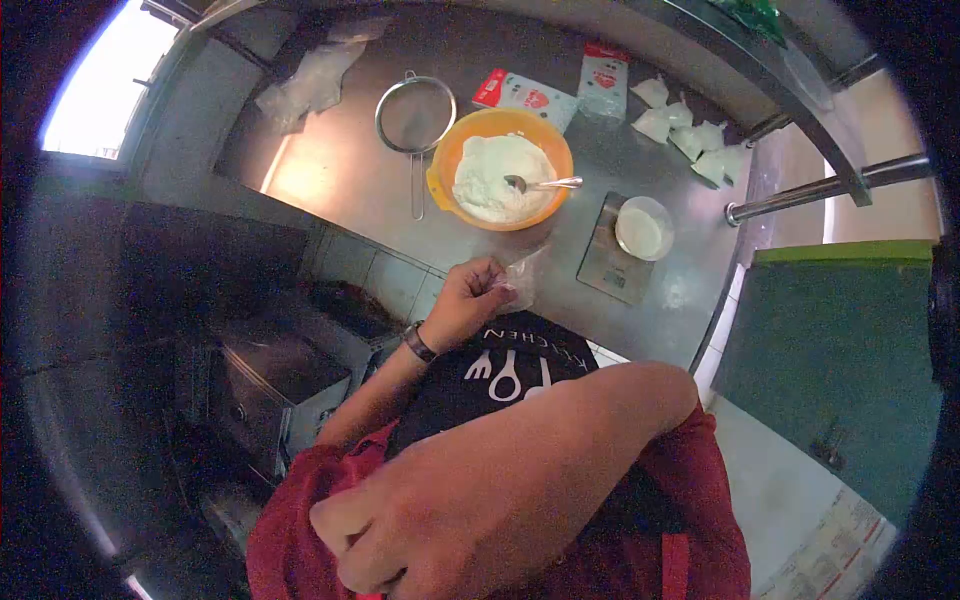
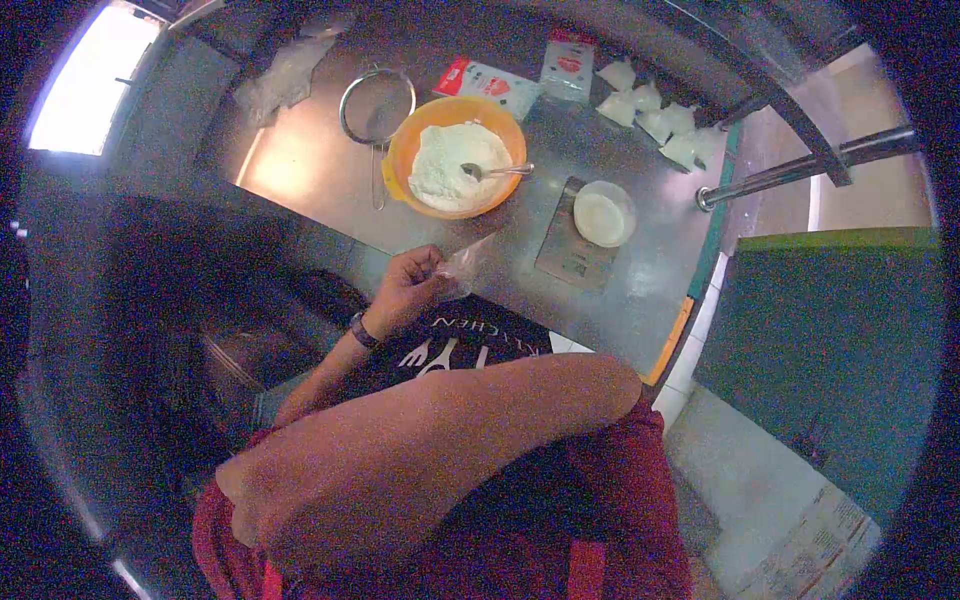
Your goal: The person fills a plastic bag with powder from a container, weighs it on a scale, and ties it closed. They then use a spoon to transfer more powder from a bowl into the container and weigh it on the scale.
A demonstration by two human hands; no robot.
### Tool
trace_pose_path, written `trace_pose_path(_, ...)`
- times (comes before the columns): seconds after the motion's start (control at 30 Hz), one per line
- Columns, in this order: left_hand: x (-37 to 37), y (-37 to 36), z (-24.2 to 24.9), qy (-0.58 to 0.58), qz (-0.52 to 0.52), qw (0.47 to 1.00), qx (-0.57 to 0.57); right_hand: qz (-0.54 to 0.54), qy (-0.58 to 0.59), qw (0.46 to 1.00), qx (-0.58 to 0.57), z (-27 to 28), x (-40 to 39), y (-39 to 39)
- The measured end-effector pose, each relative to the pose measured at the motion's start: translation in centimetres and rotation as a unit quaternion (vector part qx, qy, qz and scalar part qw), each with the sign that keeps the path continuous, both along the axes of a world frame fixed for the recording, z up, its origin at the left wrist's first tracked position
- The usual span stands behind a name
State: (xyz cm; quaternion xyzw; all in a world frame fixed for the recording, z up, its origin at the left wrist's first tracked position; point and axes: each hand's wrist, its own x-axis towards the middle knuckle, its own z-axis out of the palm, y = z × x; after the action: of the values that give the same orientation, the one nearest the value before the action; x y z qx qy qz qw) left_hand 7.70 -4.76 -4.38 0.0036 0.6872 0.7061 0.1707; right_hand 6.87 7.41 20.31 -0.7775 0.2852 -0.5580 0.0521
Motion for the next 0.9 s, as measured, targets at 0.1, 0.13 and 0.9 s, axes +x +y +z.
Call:
trace_pose_path(0.1,0.1,0.1,0.1,-0.012,-0.005,1.0,0.008,-0.105,0.187,0.976,-0.031,-0.5,1.2,0.0)
trace_pose_path(0.13,0.1,0.1,0.4,0.0,-0.011,1.0,0.005,-0.187,0.327,0.924,-0.057,-0.5,1.7,-0.1)
trace_pose_path(0.9,-0.5,1.2,2.5,-0.047,-0.019,0.999,0.009,-0.217,0.136,0.967,0.01,1.0,5.0,-0.8)
